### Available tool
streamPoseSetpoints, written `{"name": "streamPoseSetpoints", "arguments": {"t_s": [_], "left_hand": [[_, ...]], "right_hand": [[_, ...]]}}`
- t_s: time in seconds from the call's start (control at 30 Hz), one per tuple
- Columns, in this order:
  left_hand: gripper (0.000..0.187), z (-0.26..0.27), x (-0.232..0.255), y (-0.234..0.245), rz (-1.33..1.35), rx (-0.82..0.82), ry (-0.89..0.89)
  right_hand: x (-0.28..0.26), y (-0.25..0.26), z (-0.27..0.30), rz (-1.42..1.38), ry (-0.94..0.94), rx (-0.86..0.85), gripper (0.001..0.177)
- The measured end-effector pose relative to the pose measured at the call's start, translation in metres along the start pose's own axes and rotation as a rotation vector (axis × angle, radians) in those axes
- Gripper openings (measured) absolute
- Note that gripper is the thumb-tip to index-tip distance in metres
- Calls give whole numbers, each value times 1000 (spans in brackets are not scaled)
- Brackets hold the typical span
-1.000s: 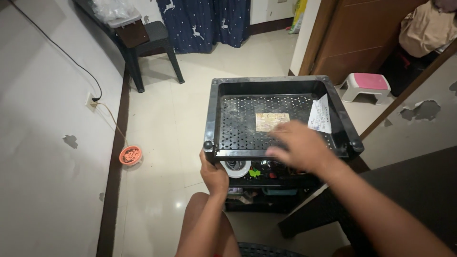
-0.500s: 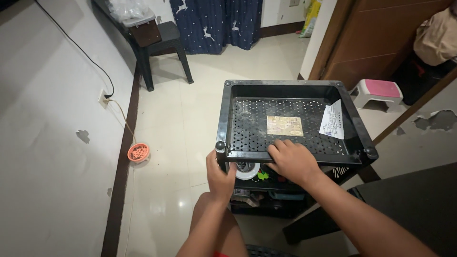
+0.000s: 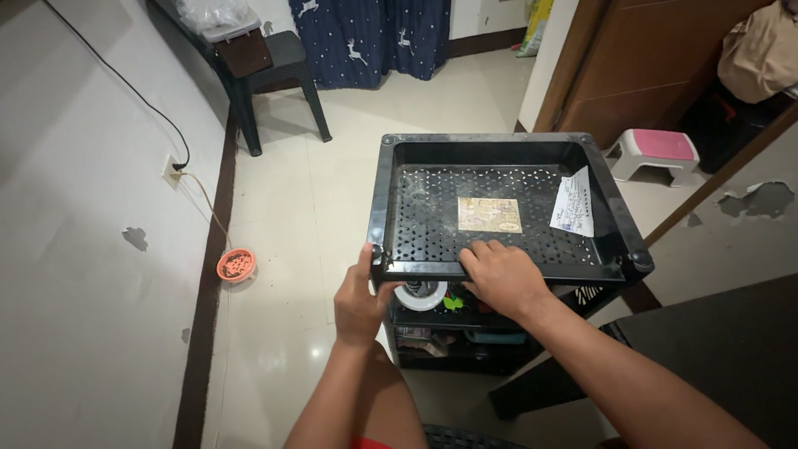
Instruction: The person removes a paper receipt from a black perforated plastic tray, then wipes the tray's top surface and edges with an orange cloth. The person flips the tray to wipe the underside and continues cleaning all sides before placing the cloth back on the tray.
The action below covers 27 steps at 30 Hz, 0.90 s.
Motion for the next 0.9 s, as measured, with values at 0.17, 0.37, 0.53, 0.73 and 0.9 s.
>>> {"name": "streamPoseSetpoints", "arguments": {"t_s": [0.17, 0.37, 0.53, 0.73, 0.9], "left_hand": [[78, 4, 6, -2, -26, 12, -36], [80, 19, -16, -15, -32, -17, 148], [68, 22, -18, -17, -48, 35, 137], [59, 26, -22, -23, -67, 26, 143], [52, 26, -22, -23, -58, -6, 196]], "right_hand": [[2, -6, -1, -30, -5, -18, 40], [3, -13, -3, -34, -3, -69, 37], [4, -12, -5, -46, 3, -48, 37], [5, -17, -7, -20, -10, -147, 35], [5, -20, -7, -29, -11, -167, 35]]}}
Point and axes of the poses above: each hand's wrist, its own z-axis away from the middle knuckle, its own y-axis out of the back of the hand, x = y × z, the point moved 9 cm from there along -z, towards the middle knuckle, and after that the axes turned 1 degree about -y, right-handed, at the moved point
